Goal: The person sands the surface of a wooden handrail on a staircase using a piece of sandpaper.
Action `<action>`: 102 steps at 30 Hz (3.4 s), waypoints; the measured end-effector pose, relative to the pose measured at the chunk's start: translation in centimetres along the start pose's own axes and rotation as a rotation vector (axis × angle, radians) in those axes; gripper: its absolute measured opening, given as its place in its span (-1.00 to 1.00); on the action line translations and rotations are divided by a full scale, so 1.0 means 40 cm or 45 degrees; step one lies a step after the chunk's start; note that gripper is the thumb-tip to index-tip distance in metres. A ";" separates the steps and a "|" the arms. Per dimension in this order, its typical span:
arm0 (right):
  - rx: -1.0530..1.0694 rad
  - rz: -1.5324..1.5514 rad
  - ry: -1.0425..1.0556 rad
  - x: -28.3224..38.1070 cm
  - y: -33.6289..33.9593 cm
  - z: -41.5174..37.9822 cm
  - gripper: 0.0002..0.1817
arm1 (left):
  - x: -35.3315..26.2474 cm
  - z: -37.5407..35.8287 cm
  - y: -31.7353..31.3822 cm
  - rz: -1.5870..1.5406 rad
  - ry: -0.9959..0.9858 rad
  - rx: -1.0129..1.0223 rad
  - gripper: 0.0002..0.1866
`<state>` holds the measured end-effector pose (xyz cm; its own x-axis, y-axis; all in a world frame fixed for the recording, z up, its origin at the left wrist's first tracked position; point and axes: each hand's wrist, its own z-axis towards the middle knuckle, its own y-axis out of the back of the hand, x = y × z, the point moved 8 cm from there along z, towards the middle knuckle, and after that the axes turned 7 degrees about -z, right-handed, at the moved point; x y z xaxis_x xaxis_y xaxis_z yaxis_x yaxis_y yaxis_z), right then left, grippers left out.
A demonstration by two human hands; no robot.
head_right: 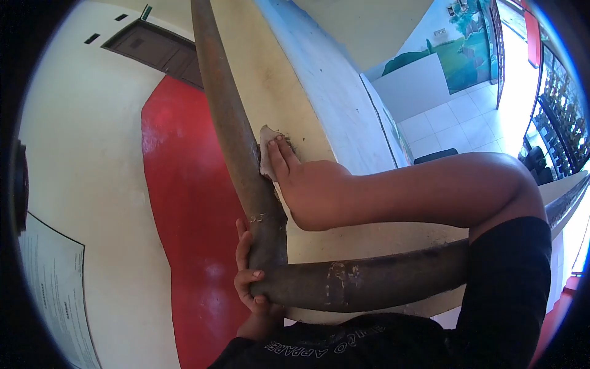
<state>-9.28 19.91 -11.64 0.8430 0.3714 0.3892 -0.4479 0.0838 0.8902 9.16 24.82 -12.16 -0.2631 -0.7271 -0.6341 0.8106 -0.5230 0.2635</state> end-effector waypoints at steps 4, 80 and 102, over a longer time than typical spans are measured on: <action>-0.001 -0.017 0.014 0.009 -0.009 -0.011 0.08 | 0.002 -0.006 0.002 0.021 0.021 0.020 -0.59; -0.299 0.014 0.094 -0.111 0.104 0.075 -0.38 | 0.002 -0.009 -0.009 -0.061 0.141 -0.007 -0.67; -0.185 0.007 0.055 0.030 -0.009 -0.016 -0.03 | 0.002 -0.016 0.000 -0.077 0.087 -0.045 -0.66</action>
<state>-8.31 20.90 -11.64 0.8282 0.4114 0.3805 -0.4935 0.2136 0.8431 9.48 25.03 -12.69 -0.2767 -0.6623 -0.6963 0.8127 -0.5479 0.1982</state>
